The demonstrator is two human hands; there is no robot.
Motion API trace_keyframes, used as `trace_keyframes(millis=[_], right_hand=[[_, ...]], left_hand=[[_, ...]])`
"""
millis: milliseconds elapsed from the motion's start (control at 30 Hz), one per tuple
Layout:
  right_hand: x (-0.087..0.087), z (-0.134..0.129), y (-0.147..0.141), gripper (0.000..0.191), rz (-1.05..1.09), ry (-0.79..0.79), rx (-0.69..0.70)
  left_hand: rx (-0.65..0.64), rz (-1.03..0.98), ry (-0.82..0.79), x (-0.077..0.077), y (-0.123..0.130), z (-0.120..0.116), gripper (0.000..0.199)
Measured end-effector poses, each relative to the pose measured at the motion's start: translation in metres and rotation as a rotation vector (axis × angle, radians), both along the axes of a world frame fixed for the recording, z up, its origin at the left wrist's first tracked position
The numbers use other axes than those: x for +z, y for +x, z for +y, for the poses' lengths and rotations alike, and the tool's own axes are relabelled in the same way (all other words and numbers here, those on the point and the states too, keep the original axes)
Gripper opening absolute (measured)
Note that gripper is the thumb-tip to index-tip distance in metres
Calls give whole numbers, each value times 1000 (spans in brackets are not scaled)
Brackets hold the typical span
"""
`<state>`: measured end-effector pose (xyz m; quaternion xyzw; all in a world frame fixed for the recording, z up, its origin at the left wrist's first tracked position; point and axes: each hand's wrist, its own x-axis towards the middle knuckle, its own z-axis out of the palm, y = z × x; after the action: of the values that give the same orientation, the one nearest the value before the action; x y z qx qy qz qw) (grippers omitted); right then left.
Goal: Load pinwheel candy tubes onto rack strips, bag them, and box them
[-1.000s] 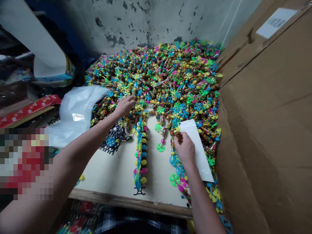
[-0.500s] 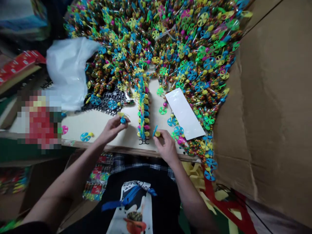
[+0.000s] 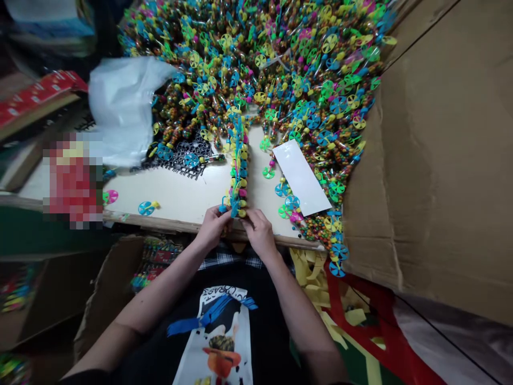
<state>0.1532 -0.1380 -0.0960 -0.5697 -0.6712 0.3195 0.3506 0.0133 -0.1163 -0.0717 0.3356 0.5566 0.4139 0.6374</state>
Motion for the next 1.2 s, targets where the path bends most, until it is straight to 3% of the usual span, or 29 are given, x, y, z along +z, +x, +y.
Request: trace_keyframes(millis=[167, 300, 400, 633, 767, 900, 1200], right_hand=[[1, -1, -5, 20, 7, 40, -15], [2, 1, -5, 17, 24, 29, -77], [2, 1, -6, 19, 58, 5, -147], [0, -2, -7, 21, 101, -24, -190], [0, -1, -7, 20, 123, -14, -183], [-1, -1, -8, 18, 161, -10, -161], [-2, -6, -10, 17, 76, 37, -152]], left_hand=[[-59, 108, 114, 1, -2, -2, 37], [-40, 370, 305, 2, -15, -4, 18], [-27, 476, 366, -3, -28, -3, 15], [0, 380, 453, -16, -41, 1, 11], [-6, 288, 528, -20, -34, -2, 13], [14, 163, 503, -27, -21, -6, 20], [22, 136, 496, -31, -5, -9, 18]])
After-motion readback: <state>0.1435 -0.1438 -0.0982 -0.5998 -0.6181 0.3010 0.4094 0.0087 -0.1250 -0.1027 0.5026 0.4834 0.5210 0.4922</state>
